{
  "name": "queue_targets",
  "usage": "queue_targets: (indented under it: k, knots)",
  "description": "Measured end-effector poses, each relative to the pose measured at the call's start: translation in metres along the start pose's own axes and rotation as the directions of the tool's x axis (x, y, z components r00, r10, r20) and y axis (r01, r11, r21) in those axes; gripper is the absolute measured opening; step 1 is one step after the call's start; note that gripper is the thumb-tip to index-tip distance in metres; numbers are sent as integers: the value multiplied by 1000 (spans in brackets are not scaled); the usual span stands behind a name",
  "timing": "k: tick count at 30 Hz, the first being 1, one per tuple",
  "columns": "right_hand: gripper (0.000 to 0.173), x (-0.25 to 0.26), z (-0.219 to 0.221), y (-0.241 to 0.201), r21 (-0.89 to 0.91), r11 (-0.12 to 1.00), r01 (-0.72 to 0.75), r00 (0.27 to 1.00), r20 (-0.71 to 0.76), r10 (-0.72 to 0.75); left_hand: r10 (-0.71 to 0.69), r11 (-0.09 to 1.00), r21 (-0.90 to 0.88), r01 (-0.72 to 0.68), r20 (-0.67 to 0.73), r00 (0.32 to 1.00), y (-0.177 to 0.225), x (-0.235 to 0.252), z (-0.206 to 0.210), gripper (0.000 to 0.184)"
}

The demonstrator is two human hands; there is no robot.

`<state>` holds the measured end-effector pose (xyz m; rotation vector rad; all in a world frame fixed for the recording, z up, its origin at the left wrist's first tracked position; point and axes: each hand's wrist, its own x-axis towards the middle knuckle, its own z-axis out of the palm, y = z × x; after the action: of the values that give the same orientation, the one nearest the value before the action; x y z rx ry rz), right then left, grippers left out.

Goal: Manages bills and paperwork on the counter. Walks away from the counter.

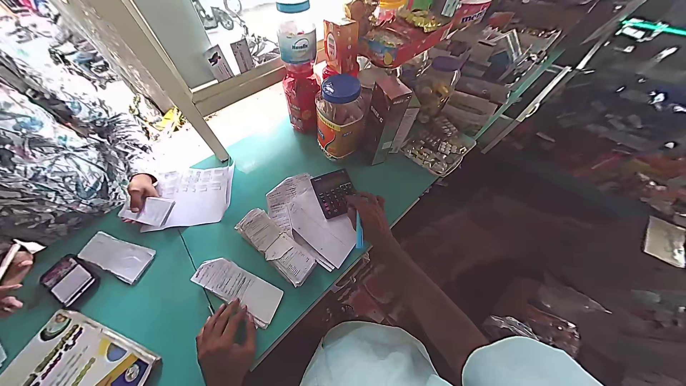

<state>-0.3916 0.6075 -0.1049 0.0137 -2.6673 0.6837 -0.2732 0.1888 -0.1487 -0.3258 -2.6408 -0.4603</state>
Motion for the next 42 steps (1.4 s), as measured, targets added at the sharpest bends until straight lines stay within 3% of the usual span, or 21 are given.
queue_targets:
  k: [2, 3, 7, 17, 21, 24, 26, 28, 30, 31, 34, 36, 38, 40, 42]
  knots:
    - [26, -13, 0, 6, 27, 1000, -11, 987, -161, 16, -1, 1000, -5, 1, -6, 1000, 1, 1, 0, 38]
    - [25, -20, 1, 8, 43, 998, -44, 983, -174, 51, -4, 1000, -7, 4, -1, 1000, 1, -1, 0, 38]
    - [27, -26, 6, 10, 74, 996, -52, 988, -139, 62, -3, 1000, -3, 3, 3, 1000, 0, 0, 1, 38]
    - [24, -9, 9, -6, -76, 996, -47, 999, -25, 45, -8, 1000, -11, 7, -19, 1000, -1, -1, 3, 37]
    - [27, 11, 22, -24, 15, 998, 61, 998, 29, -61, 1, 1000, 8, -1, -21, 1000, -2, -1, 4, 38]
    - [33, 19, 27, -30, -9, 999, 42, 991, 124, -41, 2, 1000, 13, -2, -25, 1000, -3, -2, 5, 38]
    - [34, 13, 15, -30, 11, 1000, 21, 999, 30, -22, 3, 1000, 7, -3, -28, 1000, -4, -2, 6, 38]
    - [33, -1, 9, -24, -88, 995, -56, 997, -65, 50, 3, 1000, 10, -3, -31, 1000, -4, -2, 5, 37]
    - [36, -9, 7, -17, -128, 983, -131, 991, 12, 134, -8, 1000, 14, 8, -30, 1000, -1, -2, 5, 37]
    - [36, -13, 6, -19, -99, 987, -127, 992, 4, 128, -11, 1000, 13, 11, -27, 1000, -1, -3, 4, 38]
    - [28, -21, 6, -50, 175, 984, 29, 977, -212, 9, -14, 1000, 10, 15, -32, 999, -2, -1, 4, 39]
    - [27, -31, 10, -87, 528, 840, 122, 969, -246, 14, -13, 1000, 3, 13, -29, 999, 0, 1, 5, 40]
    - [39, -44, 21, -129, 885, 461, 59, 997, -76, 18, -13, 1000, 6, 13, -30, 999, 5, 5, 5, 39]
    - [53, -61, 40, -170, 972, 162, -171, 980, 185, -76, -49, 999, -3, 49, -18, 999, 8, 0, -4, 34]
    - [50, -73, 61, -195, 947, 115, -301, 925, 320, -207, -91, 996, -18, 91, 5, 996, 9, -1, -7, 29]
